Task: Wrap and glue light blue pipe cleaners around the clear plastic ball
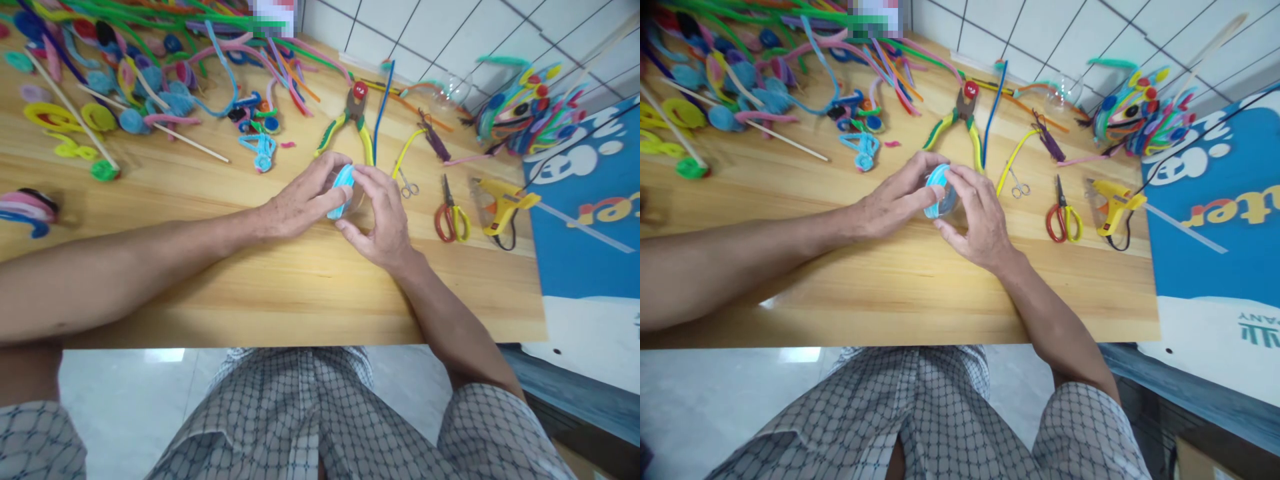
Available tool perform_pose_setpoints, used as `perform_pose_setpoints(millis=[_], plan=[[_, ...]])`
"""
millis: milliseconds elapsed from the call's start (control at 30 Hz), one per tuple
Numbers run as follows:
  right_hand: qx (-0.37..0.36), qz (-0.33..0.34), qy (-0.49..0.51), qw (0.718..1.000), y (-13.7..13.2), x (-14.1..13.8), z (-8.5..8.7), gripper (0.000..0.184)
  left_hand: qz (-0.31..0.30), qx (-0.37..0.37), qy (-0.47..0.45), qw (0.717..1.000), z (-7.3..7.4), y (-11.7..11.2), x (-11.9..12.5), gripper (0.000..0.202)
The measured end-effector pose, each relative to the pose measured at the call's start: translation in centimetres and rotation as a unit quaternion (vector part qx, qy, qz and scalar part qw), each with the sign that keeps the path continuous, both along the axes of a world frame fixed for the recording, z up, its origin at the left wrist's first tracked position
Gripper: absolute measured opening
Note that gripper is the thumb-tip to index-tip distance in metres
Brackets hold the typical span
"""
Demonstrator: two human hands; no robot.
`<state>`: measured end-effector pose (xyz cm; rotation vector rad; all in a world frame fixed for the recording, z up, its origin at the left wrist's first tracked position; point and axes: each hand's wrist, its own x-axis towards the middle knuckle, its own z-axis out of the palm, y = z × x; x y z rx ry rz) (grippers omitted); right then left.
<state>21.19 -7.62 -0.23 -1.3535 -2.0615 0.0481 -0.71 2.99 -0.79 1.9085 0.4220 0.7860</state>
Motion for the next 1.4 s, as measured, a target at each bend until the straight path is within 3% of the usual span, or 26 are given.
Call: perform_pose_setpoints(millis=[1400], plan=[[0.032, 0.033, 0.002, 0.999, 0.45, 0.63, -0.98, 0.071, 0.005, 0.015, -0.011, 1.000, -0.17, 0.12, 0.03, 0.057]])
